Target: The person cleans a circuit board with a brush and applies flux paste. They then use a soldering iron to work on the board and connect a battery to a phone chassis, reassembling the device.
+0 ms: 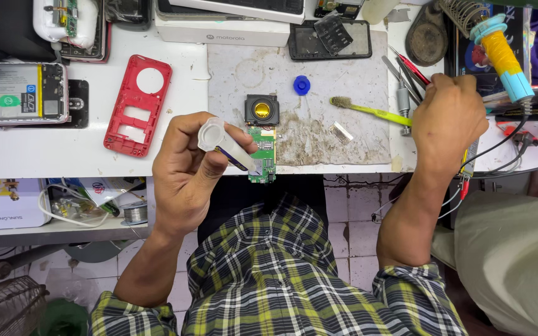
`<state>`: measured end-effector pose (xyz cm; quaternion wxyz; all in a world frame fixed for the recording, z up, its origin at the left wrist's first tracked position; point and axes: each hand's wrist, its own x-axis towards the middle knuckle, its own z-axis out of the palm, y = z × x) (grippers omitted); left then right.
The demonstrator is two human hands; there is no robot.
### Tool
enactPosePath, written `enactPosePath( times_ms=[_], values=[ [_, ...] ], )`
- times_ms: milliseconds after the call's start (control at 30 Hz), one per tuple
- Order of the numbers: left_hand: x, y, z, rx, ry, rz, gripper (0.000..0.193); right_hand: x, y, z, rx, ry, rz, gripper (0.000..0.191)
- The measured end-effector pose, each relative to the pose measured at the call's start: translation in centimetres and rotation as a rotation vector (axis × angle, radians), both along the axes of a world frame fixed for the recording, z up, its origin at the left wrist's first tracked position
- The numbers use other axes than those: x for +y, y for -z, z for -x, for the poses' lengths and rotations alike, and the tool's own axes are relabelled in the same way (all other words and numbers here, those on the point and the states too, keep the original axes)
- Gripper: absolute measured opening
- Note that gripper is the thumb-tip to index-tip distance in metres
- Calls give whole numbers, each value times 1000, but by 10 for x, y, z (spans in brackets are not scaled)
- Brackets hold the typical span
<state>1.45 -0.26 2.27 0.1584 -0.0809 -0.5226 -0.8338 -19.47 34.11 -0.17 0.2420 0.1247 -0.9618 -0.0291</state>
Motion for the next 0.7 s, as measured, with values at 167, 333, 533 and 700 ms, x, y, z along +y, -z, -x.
enactPosePath(
  times_ms=[167,333,533,700],
  values=[
    [-1,-8,-4,23,-70,187,28,-3,-6,10,-69,-6,100,16],
    [-3,-17,5,309,-359,789,29,-22,-22,-8,120,-140,233,17],
    [-1,-20,16,312,-403,872,33,-65,-52,-101,209,-766,976,16],
    [2,-18,16,302,-415,929,35,-93,-102,-151,-96,-1073,768,19]
  ],
)
